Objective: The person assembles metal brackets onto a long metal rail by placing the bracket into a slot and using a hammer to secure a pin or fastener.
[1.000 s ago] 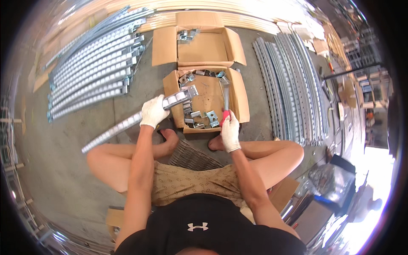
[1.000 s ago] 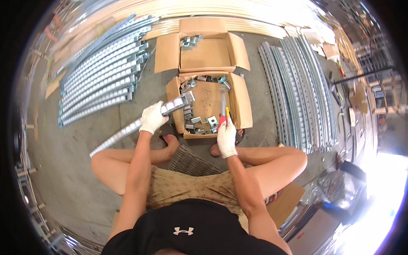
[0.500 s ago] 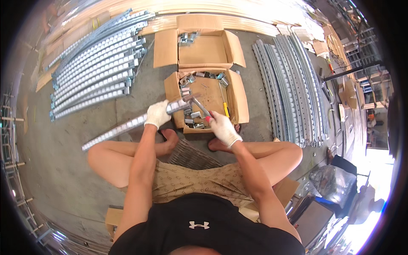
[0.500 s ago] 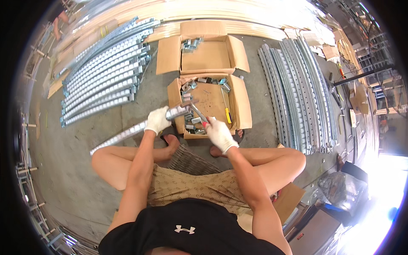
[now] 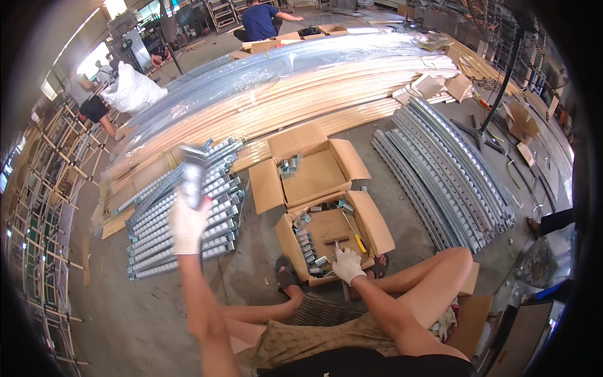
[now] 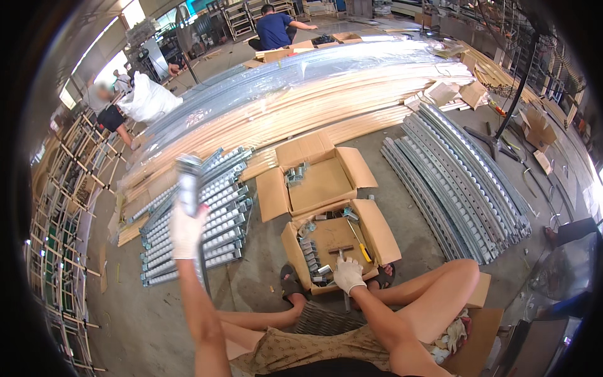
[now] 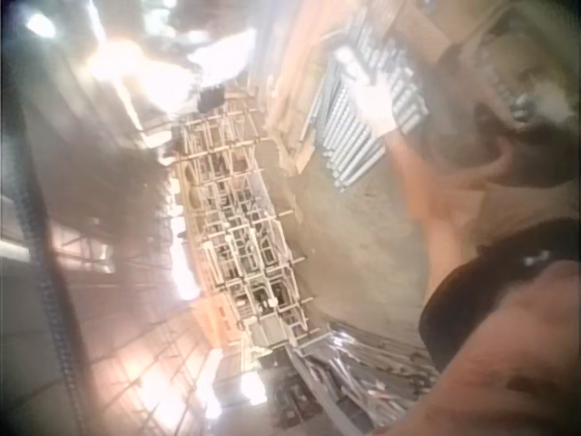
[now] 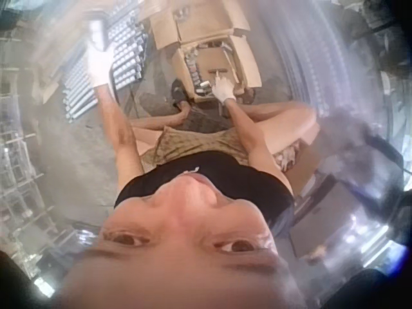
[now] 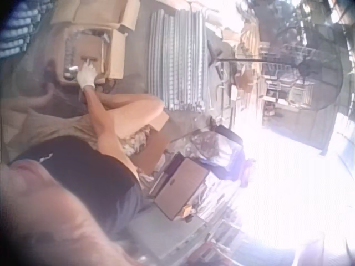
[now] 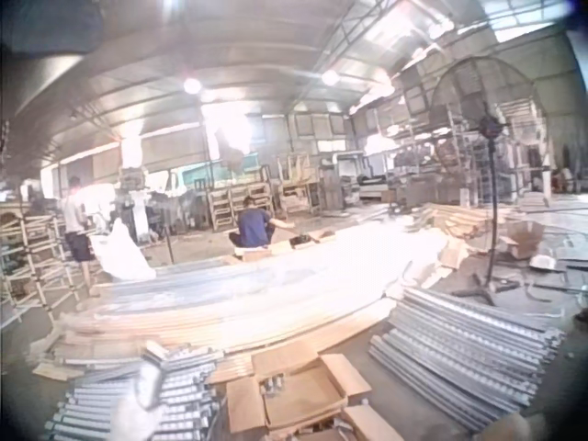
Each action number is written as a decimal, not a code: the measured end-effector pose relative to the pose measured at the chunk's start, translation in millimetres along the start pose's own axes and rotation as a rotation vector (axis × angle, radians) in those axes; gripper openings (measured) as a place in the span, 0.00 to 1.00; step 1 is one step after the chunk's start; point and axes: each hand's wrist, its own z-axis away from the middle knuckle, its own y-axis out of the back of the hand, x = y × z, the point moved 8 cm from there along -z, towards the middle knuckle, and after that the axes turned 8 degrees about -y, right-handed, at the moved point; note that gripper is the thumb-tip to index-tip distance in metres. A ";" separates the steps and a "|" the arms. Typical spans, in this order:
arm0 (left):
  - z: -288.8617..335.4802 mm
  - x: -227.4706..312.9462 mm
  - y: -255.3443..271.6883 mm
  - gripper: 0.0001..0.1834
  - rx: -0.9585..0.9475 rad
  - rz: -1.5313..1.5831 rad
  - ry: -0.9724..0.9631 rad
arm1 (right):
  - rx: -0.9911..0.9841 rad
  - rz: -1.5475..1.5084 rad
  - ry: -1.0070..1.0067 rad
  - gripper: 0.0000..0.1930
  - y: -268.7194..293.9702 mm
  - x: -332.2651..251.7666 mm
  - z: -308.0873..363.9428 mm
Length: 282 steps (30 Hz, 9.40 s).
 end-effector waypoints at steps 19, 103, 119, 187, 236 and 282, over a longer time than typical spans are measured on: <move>123.2 -469.6 -114.1 0.15 0.505 0.802 0.814 | -0.448 -0.751 -0.288 0.27 27.8 32.6 -57.3; 211.7 152.9 -311.7 0.39 -0.886 0.262 -0.419 | -0.252 -0.829 -0.008 0.33 80.1 20.6 -73.7; 232.4 146.0 -285.5 0.37 -0.623 0.362 -0.550 | -0.298 -0.706 0.085 0.22 110.2 -19.6 -26.8; 175.3 133.2 -267.5 0.36 -0.576 0.309 -0.504 | 0.138 -0.705 -0.053 0.30 150.6 -8.0 75.5; 167.9 102.9 -258.2 0.30 -0.562 0.215 -0.461 | 0.100 -0.560 -0.093 0.25 103.4 -13.7 67.5; 177.9 86.8 -254.7 0.31 -0.619 0.233 -0.416 | 0.161 -0.601 0.184 0.25 154.0 -50.0 92.5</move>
